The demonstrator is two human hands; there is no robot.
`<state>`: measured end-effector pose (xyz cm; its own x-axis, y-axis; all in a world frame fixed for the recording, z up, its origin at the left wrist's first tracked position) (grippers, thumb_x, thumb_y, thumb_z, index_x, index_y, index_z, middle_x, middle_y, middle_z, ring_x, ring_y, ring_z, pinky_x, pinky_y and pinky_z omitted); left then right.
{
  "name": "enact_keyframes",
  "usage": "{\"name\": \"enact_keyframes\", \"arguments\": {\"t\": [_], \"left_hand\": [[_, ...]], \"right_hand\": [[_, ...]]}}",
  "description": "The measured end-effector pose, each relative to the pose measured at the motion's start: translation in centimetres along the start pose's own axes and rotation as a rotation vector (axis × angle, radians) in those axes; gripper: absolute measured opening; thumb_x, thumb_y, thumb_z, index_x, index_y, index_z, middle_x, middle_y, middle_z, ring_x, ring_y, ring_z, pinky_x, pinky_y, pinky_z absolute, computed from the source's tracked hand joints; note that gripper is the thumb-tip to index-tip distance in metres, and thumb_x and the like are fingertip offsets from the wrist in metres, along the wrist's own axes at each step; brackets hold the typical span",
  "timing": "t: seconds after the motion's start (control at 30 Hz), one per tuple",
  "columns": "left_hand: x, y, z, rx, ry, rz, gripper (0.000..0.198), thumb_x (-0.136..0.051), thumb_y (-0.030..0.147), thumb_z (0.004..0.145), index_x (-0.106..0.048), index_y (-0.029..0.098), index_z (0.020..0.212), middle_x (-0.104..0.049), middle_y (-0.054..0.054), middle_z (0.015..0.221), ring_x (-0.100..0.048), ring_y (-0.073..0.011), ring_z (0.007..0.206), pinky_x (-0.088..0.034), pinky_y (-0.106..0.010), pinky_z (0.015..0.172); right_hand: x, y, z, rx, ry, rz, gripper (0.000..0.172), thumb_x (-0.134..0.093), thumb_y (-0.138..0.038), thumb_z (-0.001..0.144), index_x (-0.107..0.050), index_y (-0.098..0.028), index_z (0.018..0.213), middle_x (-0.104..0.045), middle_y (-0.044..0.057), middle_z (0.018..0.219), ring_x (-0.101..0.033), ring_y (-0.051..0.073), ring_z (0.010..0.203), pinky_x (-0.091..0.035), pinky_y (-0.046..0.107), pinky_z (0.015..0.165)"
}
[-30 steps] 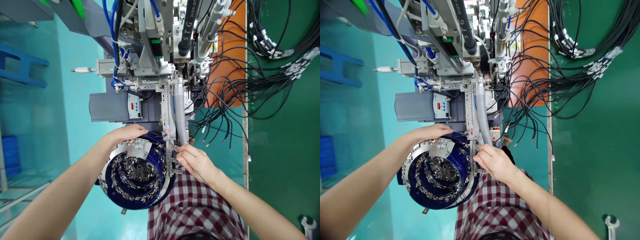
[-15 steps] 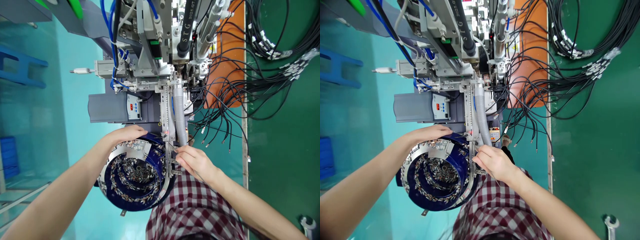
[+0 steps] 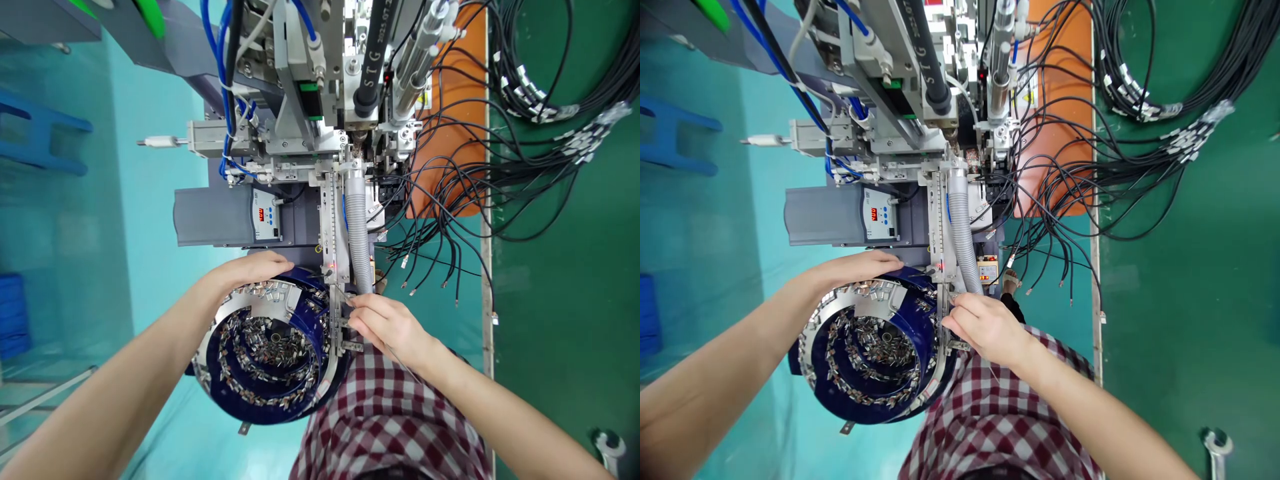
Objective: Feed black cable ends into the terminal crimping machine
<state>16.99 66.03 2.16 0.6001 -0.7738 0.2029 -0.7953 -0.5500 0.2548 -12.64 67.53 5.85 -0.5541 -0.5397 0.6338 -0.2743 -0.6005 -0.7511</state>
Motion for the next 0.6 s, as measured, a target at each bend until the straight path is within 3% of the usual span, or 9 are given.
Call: {"name": "enact_keyframes", "arguments": {"t": [0.1,0.3,0.6], "left_hand": [[-0.02,-0.08,0.12,-0.006,0.01,-0.003,0.059,-0.043,0.066,0.078,-0.067,0.022,0.107,-0.066,-0.006,0.124,-0.06,-0.0282,0.107,-0.048,-0.032,0.087],[0.07,-0.08,-0.11,0.027,-0.006,-0.004,0.061,-0.042,0.069,0.078,-0.065,0.023,0.112,-0.065,-0.006,0.124,-0.063,-0.0283,0.101,-0.052,-0.03,0.072],[0.25,0.73,-0.67,0.06,-0.021,-0.006,0.065,-0.042,0.067,0.079,-0.061,0.021,0.121,-0.058,-0.007,0.135,-0.059,-0.0284,0.112,-0.051,-0.029,0.08]], "right_hand": [[-0.16,-0.08,0.01,-0.002,-0.023,0.002,0.029,-0.042,-0.023,0.1,-0.062,-0.012,0.082,-0.069,0.012,0.09,-0.068,0.018,0.08,-0.059,0.029,0.072],[-0.3,-0.52,-0.19,0.003,-0.007,-0.044,0.034,-0.04,-0.025,0.101,-0.062,-0.012,0.078,-0.069,0.012,0.088,-0.069,0.017,0.081,-0.06,0.028,0.076],[0.03,-0.62,-0.05,-0.006,-0.012,-0.045,0.03,-0.041,-0.025,0.101,-0.063,-0.012,0.084,-0.069,0.011,0.09,-0.068,0.017,0.083,-0.059,0.027,0.076]]}}
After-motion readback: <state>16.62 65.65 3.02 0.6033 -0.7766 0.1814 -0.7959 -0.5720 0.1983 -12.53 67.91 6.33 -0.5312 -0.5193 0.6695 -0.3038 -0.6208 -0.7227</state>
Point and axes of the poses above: each hand's wrist, its own z-axis towards the middle knuckle, its own x-axis out of the back of the hand, y = z × x, the point moved 1 cm from there along z, towards the middle knuckle
